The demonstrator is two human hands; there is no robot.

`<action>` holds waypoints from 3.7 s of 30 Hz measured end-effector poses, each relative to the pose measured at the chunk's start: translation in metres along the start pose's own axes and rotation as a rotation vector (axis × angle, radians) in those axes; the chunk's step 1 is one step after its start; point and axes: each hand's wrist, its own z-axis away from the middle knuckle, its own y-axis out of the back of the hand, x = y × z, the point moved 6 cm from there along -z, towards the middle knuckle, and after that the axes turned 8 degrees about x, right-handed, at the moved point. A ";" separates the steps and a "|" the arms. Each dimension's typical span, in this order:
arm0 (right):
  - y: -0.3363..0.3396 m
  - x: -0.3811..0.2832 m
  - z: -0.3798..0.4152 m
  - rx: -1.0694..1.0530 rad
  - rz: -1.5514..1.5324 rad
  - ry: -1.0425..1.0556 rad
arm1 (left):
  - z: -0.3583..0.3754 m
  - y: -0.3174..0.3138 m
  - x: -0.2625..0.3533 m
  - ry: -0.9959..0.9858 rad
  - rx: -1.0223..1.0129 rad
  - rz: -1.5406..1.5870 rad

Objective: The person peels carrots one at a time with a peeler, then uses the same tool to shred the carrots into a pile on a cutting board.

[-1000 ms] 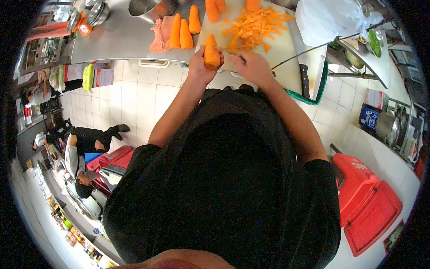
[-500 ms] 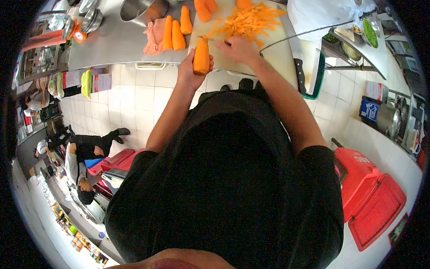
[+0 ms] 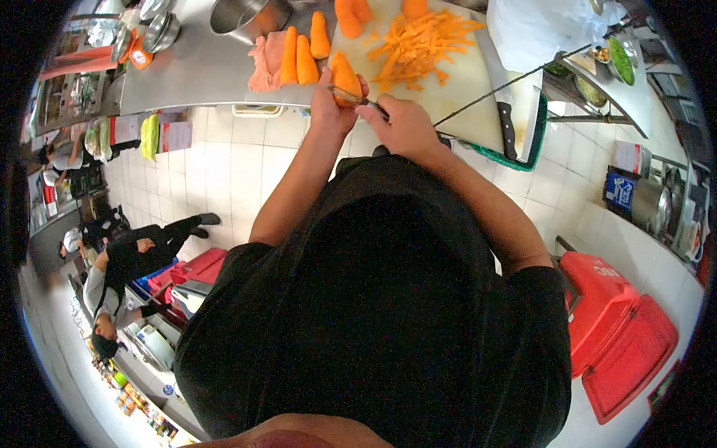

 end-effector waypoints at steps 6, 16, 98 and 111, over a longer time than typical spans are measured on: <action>0.007 0.024 0.000 0.167 0.066 -0.074 | -0.001 -0.011 -0.012 0.032 -0.085 -0.068; 0.025 0.005 0.002 0.073 0.051 0.082 | 0.005 -0.014 -0.015 0.144 -0.025 -0.028; -0.015 0.226 -0.039 -0.245 -0.695 -0.227 | -0.144 -0.004 0.037 -1.026 -0.239 -1.550; 0.011 0.180 -0.051 -0.072 -0.557 -0.447 | -0.018 -0.038 0.011 -1.366 -0.315 -1.594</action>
